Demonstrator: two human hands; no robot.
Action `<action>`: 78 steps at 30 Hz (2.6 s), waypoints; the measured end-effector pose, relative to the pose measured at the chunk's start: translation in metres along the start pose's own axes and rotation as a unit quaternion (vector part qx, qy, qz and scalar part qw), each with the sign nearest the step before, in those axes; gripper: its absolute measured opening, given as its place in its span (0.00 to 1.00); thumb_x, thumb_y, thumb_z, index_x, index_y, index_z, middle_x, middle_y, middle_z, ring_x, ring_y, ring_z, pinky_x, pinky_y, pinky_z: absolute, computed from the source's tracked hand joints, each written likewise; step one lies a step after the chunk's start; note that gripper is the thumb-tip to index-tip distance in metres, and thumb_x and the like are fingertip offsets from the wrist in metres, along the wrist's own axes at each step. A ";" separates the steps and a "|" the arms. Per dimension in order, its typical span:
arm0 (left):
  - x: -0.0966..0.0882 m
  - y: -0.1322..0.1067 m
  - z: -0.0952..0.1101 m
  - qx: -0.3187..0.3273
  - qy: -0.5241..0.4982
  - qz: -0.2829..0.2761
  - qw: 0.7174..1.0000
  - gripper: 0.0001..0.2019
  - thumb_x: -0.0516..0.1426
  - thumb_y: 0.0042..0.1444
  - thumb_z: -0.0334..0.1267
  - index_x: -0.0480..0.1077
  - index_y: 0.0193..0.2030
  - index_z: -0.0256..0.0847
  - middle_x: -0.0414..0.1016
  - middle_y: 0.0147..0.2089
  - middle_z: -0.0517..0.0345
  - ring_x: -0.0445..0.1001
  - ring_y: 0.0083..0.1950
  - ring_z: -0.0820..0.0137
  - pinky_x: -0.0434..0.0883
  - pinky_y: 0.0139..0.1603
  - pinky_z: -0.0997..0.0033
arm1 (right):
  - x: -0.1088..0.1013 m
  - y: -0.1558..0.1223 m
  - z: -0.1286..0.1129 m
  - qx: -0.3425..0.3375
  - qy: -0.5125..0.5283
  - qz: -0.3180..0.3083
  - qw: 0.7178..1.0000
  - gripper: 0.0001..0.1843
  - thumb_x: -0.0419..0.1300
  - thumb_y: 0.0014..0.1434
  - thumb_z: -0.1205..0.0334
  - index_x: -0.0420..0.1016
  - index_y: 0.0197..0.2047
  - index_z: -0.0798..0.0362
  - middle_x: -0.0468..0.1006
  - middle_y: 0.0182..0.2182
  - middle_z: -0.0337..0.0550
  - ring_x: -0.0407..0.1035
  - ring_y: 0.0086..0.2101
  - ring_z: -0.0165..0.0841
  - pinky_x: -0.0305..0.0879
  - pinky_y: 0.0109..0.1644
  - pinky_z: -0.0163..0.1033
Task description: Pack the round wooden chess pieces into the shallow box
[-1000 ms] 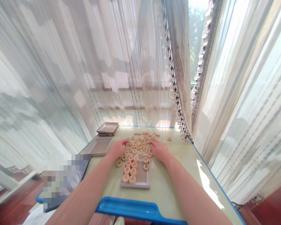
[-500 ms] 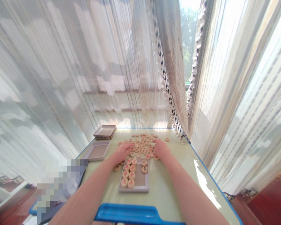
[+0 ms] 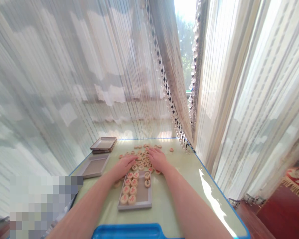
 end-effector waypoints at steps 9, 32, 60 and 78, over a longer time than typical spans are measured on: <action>0.006 0.003 0.003 0.005 -0.014 -0.043 0.999 0.20 0.44 0.60 0.43 0.70 0.52 0.44 0.69 0.56 0.58 0.64 0.58 0.67 0.58 0.61 0.66 | 0.002 -0.001 0.002 -0.021 -0.092 -0.012 0.995 0.22 0.44 0.60 0.67 0.72 0.51 0.54 0.70 0.54 0.47 0.61 0.54 0.36 0.54 0.58 0.43; -0.006 -0.005 0.008 -0.039 0.045 -0.005 0.998 0.19 0.42 0.61 0.45 0.73 0.38 0.43 0.76 0.40 0.55 0.71 0.44 0.67 0.64 0.48 0.70 | -0.003 0.000 -0.009 0.028 -0.059 -0.047 0.997 0.28 0.36 0.65 0.53 0.76 0.45 0.47 0.70 0.51 0.46 0.58 0.53 0.40 0.50 0.59 0.47; -0.004 -0.003 0.011 -0.027 0.038 -0.022 0.999 0.16 0.44 0.60 0.41 0.73 0.42 0.43 0.76 0.44 0.54 0.71 0.48 0.66 0.65 0.51 0.68 | -0.010 -0.001 -0.034 -0.001 0.019 -0.043 0.999 0.18 0.48 0.60 0.55 0.78 0.42 0.50 0.74 0.49 0.45 0.65 0.51 0.34 0.58 0.56 0.38; -0.003 -0.003 0.011 -0.011 0.031 -0.026 0.999 0.17 0.44 0.59 0.41 0.73 0.43 0.44 0.75 0.48 0.55 0.71 0.49 0.66 0.64 0.53 0.68 | -0.010 -0.001 0.002 0.080 -0.086 -0.033 0.993 0.22 0.43 0.62 0.54 0.71 0.52 0.49 0.69 0.53 0.45 0.60 0.53 0.40 0.54 0.57 0.46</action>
Point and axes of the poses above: each hand's wrist, its own y-axis towards the middle knuckle, its own x-axis out of the palm, z = x × y, the point moved 7 cm from there along y, towards the middle knuckle
